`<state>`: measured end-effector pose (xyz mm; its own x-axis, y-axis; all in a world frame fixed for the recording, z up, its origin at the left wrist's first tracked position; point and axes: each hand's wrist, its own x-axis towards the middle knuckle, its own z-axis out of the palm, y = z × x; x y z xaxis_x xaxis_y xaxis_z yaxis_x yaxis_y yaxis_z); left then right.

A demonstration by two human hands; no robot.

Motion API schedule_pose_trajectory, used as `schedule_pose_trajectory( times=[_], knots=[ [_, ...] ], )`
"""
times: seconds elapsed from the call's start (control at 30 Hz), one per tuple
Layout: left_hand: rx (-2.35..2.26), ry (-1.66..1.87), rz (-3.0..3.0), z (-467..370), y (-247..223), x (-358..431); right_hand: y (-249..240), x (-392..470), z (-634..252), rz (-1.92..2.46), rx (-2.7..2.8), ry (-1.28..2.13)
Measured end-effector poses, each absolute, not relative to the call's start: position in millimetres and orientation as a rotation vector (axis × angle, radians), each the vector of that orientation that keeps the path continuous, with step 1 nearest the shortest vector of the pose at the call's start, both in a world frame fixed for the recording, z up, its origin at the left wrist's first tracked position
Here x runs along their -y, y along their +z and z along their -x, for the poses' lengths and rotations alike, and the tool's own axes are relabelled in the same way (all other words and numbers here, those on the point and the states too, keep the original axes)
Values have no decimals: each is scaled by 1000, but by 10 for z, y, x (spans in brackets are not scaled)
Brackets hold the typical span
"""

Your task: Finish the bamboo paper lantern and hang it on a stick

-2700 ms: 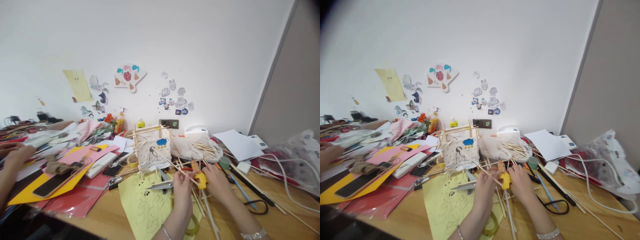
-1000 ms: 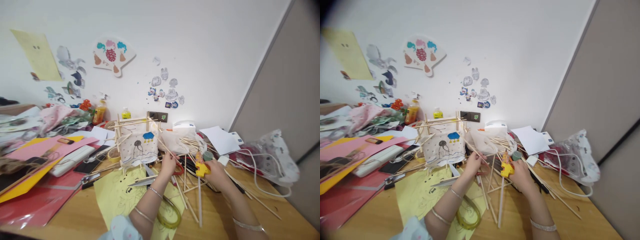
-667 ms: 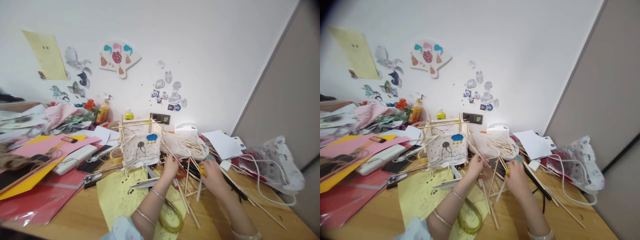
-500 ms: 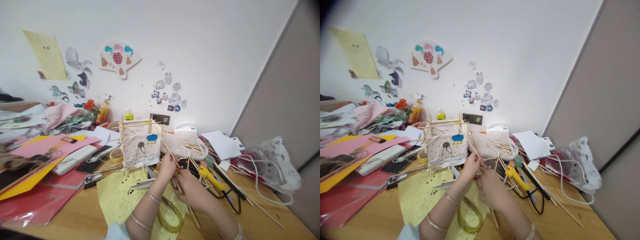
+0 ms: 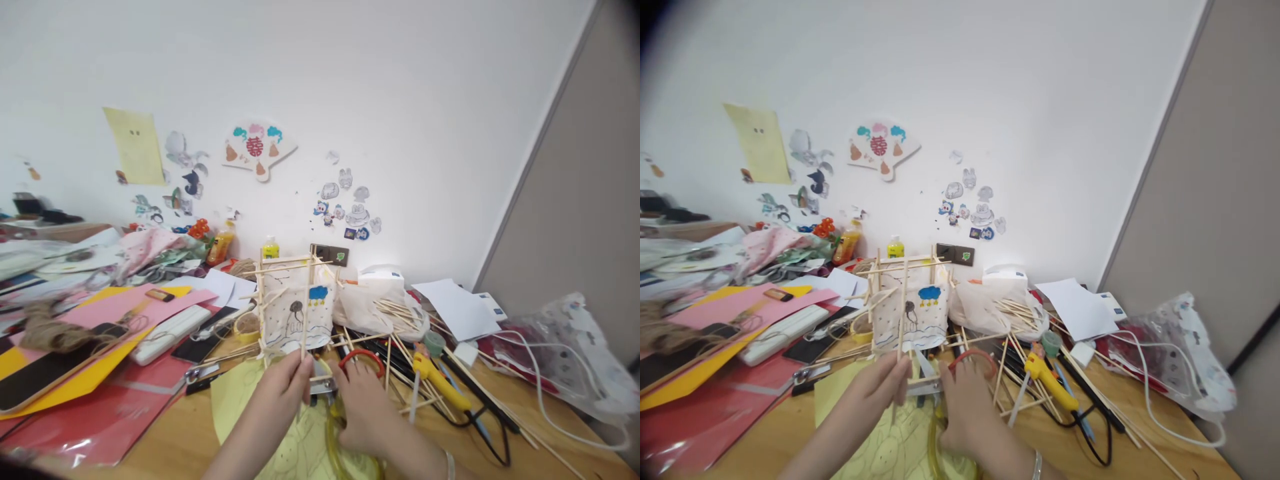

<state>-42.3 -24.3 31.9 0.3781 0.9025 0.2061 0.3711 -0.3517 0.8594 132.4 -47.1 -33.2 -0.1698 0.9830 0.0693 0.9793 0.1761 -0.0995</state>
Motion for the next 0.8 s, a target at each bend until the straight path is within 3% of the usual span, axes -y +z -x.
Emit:
schedule_pose_trajectory(
  times=[0.2, 0.37, 0.53, 0.8],
  knots=[
    [-1400, 912, -2265, 794, 404, 329, -153, 529, -1356, 1848, 2086, 94],
    [-1562, 879, -2418, 1090, 537, 420, 70, 652, -1626, 1636, 1973, 328],
    [-1695, 900, -2489, 1201, 614, 443, -6, 780, -1806, 1474, 1831, 561],
    [-1704, 593, -2539, 928, 512, 367, -124, 754, -1590, 1190, 1910, 550]
  ],
)
